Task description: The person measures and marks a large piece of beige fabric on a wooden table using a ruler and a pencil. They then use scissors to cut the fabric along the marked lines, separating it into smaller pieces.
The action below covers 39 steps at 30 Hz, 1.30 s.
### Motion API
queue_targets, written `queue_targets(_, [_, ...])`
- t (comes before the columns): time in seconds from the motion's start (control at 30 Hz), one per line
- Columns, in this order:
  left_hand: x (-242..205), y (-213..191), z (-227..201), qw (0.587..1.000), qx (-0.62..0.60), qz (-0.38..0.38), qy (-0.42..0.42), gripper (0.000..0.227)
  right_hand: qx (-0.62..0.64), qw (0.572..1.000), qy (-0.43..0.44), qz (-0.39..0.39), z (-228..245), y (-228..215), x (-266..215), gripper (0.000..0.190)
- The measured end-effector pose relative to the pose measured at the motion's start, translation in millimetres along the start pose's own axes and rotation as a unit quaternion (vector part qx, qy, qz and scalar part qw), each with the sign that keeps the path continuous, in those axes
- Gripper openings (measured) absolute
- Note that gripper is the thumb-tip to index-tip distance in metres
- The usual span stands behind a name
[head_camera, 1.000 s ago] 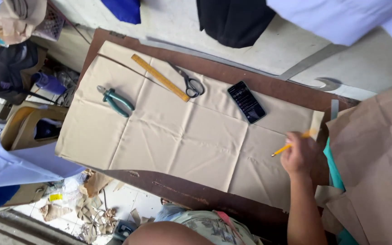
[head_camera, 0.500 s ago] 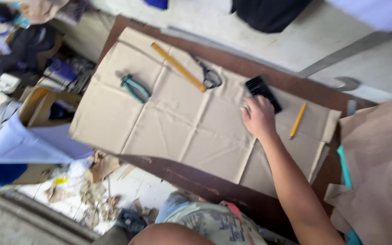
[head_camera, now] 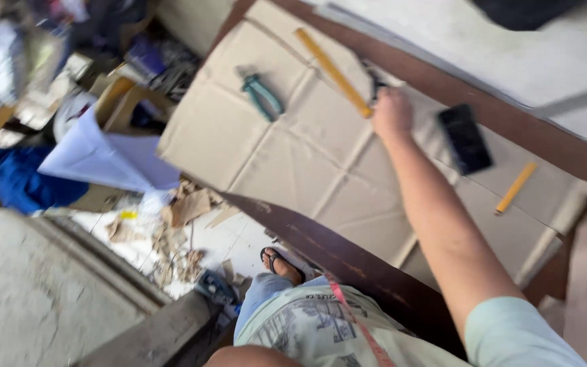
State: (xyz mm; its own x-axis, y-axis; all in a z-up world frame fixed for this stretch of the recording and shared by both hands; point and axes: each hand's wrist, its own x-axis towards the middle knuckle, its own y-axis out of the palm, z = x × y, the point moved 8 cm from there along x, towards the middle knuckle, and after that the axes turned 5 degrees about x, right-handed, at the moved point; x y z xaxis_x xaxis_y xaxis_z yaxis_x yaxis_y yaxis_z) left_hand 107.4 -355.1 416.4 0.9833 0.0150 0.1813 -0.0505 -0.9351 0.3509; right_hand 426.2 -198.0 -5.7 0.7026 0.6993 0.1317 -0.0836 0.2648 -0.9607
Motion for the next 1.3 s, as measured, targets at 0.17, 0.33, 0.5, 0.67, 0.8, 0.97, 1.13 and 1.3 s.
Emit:
queue_targets(0.17, [-76, -86, 45, 0.997, 0.029, -0.076, 0.007, 0.017, -0.073, 0.996, 0.042, 0.039, 12, 9, 23, 0.030])
queue_targets(0.33, [-131, -210, 156, 0.937, 0.268, -0.144, -0.170, 0.017, 0.021, 0.975, 0.189, 0.113, 5, -23, 16, 0.046])
queue_targets(0.5, [-287, -342, 274, 0.716, 0.394, -0.229, -0.529, 0.040, 0.275, 0.922, 0.249, 0.109, 27, -37, -91, 0.012])
queue_targets(0.67, [-351, -406, 283, 0.664, 0.407, -0.337, -0.528, 0.043, 0.686, 0.699, 0.171, 0.109, 133, -17, -230, 0.019])
queue_targets(0.8, [-304, -459, 261, 0.673, 0.587, -0.314, -0.321, 0.037, 0.564, 0.742, 0.304, 0.198, 148, 21, -320, 0.040])
queue_targets(0.97, [-252, -508, 215, 0.670, 0.685, -0.249, -0.143, 0.024, 0.474, 0.804, 0.296, 0.204, 194, 41, -350, 0.041])
queue_targets(1.13, [-251, -538, 240, 0.649, 0.758, -0.061, 0.022, 0.012, 0.500, 0.778, 0.327, 0.194, 270, 48, -357, 0.046])
queue_targets(1.3, [-249, -550, 232, 0.649, 0.760, 0.021, 0.034, 0.024, 0.544, 0.718, 0.405, 0.157, 345, 99, -381, 0.039])
